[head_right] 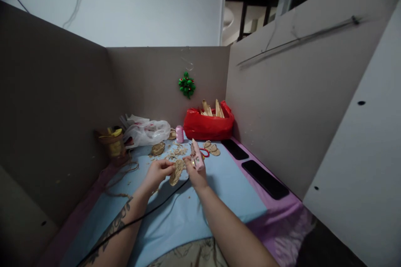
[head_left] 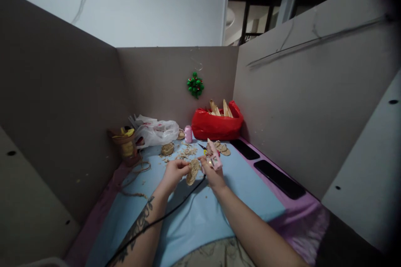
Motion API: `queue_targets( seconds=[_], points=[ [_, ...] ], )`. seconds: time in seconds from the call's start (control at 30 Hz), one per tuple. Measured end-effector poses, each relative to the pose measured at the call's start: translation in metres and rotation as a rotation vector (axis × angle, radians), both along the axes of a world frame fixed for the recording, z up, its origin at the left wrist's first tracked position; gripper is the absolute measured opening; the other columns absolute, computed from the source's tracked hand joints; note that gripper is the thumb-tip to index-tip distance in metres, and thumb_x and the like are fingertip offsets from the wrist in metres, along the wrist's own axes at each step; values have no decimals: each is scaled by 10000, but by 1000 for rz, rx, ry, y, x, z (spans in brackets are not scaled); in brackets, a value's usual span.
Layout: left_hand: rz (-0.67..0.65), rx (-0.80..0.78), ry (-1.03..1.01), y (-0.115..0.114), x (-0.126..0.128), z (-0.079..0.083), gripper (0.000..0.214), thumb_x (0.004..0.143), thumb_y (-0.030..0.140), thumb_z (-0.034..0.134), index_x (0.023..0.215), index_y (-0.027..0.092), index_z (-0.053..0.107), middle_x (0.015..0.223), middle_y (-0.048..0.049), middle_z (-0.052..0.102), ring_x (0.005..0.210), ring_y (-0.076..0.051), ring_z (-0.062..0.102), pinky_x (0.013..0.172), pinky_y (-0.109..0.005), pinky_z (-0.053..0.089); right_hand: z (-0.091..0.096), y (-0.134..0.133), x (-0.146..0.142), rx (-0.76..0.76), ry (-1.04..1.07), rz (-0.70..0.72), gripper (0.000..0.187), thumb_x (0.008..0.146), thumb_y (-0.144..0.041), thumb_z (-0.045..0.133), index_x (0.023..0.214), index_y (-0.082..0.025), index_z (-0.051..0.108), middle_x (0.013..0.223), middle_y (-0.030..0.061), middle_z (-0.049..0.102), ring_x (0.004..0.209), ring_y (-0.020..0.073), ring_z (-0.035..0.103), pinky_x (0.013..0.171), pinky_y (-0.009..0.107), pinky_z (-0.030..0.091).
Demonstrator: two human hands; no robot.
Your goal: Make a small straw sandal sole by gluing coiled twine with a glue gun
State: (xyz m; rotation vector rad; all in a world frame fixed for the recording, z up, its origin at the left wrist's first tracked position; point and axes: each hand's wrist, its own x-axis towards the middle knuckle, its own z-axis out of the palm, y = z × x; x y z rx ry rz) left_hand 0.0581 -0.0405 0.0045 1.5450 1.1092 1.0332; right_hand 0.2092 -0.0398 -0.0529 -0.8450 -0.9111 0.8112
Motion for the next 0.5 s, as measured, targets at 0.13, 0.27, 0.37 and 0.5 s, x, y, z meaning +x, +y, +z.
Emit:
queue_targets(
  seconds=[0.13, 0.27, 0.37, 0.5],
  points=[
    [-8, 13, 11, 0, 0, -1, 205, 597, 316, 661, 653, 119, 672, 521, 3, 599, 447, -77, 439, 430, -190, 261, 2, -2, 2, -26, -38, 2, 266, 721, -438, 736, 839, -211, 660, 735, 16, 665, 499, 115, 492, 461, 257, 397],
    [8, 22, 15, 0, 0, -2, 178, 605, 284, 652, 661, 117, 673, 523, 5, 596, 443, -76, 431, 427, -188, 260, 7, -5, 4, -17, -91, -14, 307, 705, -406, 753, 919, -209, 657, 781, 22, 679, 619, 155, 582, 571, 274, 474],
    [22, 23, 27, -1, 0, 0, 138, 602, 252, 659, 631, 117, 665, 492, 23, 566, 428, -70, 413, 432, -190, 276, 9, -6, 5, 8, -115, -33, 334, 721, -370, 743, 993, -206, 637, 822, 24, 682, 729, 177, 617, 688, 291, 502],
    [19, 41, 49, -1, 0, 1, 113, 599, 229, 643, 599, 117, 657, 483, 32, 545, 435, -70, 413, 451, -191, 302, 10, -7, 5, 7, -123, -41, 328, 706, -373, 746, 968, -197, 655, 752, 10, 659, 662, 162, 586, 649, 281, 498]
  ],
)
